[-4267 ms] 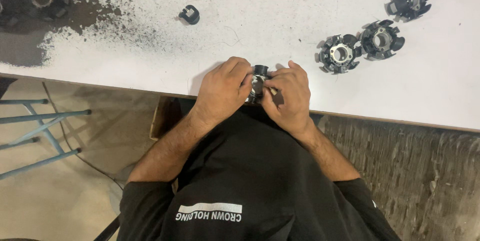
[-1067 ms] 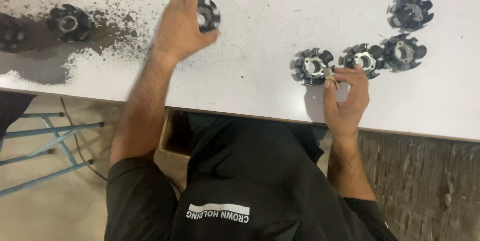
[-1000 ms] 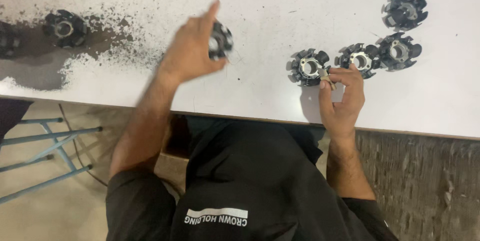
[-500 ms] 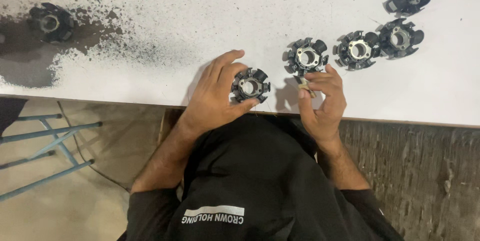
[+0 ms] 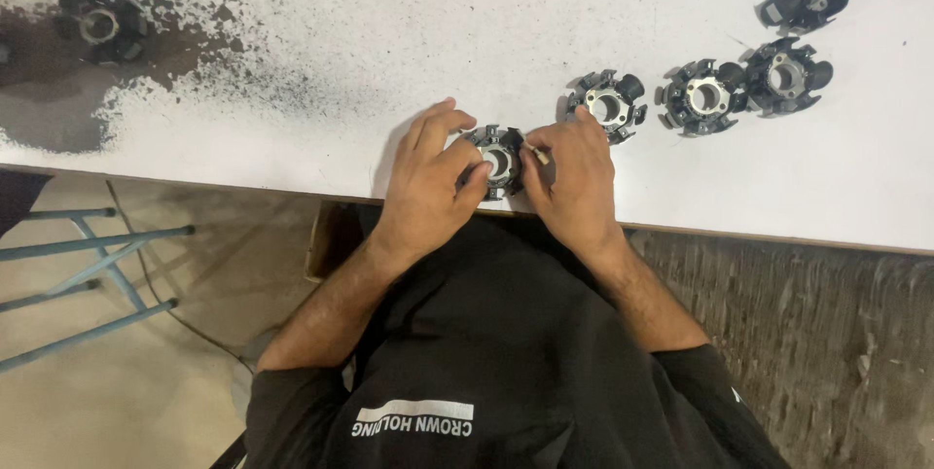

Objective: The person sits at a white workbench and assembles small black impeller-like components one at a time, fitting parts together by hand and using a small hand tool to trim or press each piece. Finished assemblies are placed in a row on the table as the person works through the batch.

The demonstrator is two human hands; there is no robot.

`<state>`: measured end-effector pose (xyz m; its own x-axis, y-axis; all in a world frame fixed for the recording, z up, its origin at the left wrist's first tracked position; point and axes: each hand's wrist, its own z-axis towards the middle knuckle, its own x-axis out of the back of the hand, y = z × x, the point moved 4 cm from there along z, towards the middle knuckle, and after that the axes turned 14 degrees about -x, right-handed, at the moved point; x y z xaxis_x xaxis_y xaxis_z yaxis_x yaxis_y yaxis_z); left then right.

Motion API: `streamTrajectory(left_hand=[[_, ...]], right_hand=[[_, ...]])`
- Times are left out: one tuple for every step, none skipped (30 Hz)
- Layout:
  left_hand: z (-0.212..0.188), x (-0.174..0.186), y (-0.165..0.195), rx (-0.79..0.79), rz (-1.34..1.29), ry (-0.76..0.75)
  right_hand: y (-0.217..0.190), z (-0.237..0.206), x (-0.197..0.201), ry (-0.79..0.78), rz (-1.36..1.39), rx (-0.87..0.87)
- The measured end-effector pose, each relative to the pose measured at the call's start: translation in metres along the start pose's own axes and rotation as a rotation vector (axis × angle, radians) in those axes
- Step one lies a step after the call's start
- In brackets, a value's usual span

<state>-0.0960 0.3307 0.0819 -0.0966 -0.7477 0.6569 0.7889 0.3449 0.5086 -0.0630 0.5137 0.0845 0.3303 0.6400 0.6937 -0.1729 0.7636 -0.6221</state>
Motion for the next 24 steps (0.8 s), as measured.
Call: streamTrajectory(left_hand=[[-0.003, 0.003, 0.001, -0.011, 0.003, -0.013], [-0.005, 0.006, 0.002, -0.012, 0.002, -0.031], [-0.008, 0.01, 0.003, -0.012, 0.004, -0.048], [-0.011, 0.015, 0.004, -0.009, 0.008, -0.066], [-0.012, 0.019, 0.004, -0.001, 0.028, -0.098], [-0.012, 0.024, 0.005, 0.007, 0.048, -0.129], [-0.012, 0.027, 0.005, 0.013, 0.068, -0.159], [-0.01, 0.031, 0.007, 0.008, 0.105, -0.163], [-0.01, 0.035, 0.009, 0.005, 0.141, -0.166], [-0.008, 0.039, 0.012, 0.002, 0.177, -0.168], [-0.005, 0.041, 0.016, -0.058, 0.17, -0.131], [-0.002, 0.042, 0.021, -0.115, 0.165, -0.093], [0.002, 0.04, 0.025, -0.172, 0.16, -0.056], [0.005, 0.036, 0.027, -0.18, 0.152, -0.061], [0.009, 0.029, 0.028, -0.188, 0.144, -0.065], [0.012, 0.022, 0.028, -0.199, 0.138, -0.067], [0.015, 0.016, 0.024, -0.153, 0.14, -0.075], [0.017, 0.009, 0.02, -0.108, 0.141, -0.083], [0.017, 0.004, 0.016, -0.064, 0.139, -0.095], [0.015, 0.001, 0.013, -0.039, 0.126, -0.09], [0.012, -0.002, 0.01, -0.012, 0.108, -0.09], [0.008, -0.005, 0.007, 0.016, 0.092, -0.09], [0.005, -0.007, 0.006, 0.029, 0.086, -0.074], [0.002, -0.008, 0.005, 0.041, 0.084, -0.056]], right_hand=[[0.001, -0.001, 0.0, 0.008, -0.005, 0.007], [0.002, -0.002, 0.001, 0.01, -0.009, 0.0], [0.002, -0.003, 0.0, 0.011, -0.011, -0.005], [0.002, -0.004, 0.0, 0.009, -0.011, -0.009], [0.001, -0.006, -0.001, 0.008, -0.011, -0.008], [0.0, -0.006, -0.002, 0.007, -0.012, -0.007], [-0.001, -0.007, -0.003, 0.008, -0.015, -0.005], [-0.002, -0.007, -0.003, 0.005, -0.013, -0.013], [-0.002, -0.008, -0.004, 0.001, -0.011, -0.021], [-0.003, -0.008, -0.004, -0.003, -0.011, -0.028], [-0.002, -0.008, -0.003, -0.014, -0.005, -0.026], [-0.002, -0.008, -0.003, -0.026, 0.001, -0.022], [-0.002, -0.009, -0.003, -0.039, 0.009, -0.018], [-0.002, -0.01, -0.002, -0.032, 0.017, -0.021], [-0.002, -0.011, -0.001, -0.026, 0.025, -0.023], [-0.002, -0.012, 0.0, -0.018, 0.033, -0.022], [-0.003, -0.013, 0.0, 0.002, 0.057, -0.01], [-0.004, -0.015, 0.001, 0.023, 0.081, 0.001], [-0.004, -0.016, 0.003, 0.045, 0.105, 0.007], [-0.004, -0.017, 0.002, 0.025, 0.107, 0.022], [-0.005, -0.019, 0.003, 0.003, 0.108, 0.032], [-0.005, -0.02, 0.003, -0.02, 0.111, 0.041], [-0.005, -0.021, 0.002, -0.023, 0.093, 0.035], [-0.005, -0.022, 0.002, -0.025, 0.077, 0.034]])
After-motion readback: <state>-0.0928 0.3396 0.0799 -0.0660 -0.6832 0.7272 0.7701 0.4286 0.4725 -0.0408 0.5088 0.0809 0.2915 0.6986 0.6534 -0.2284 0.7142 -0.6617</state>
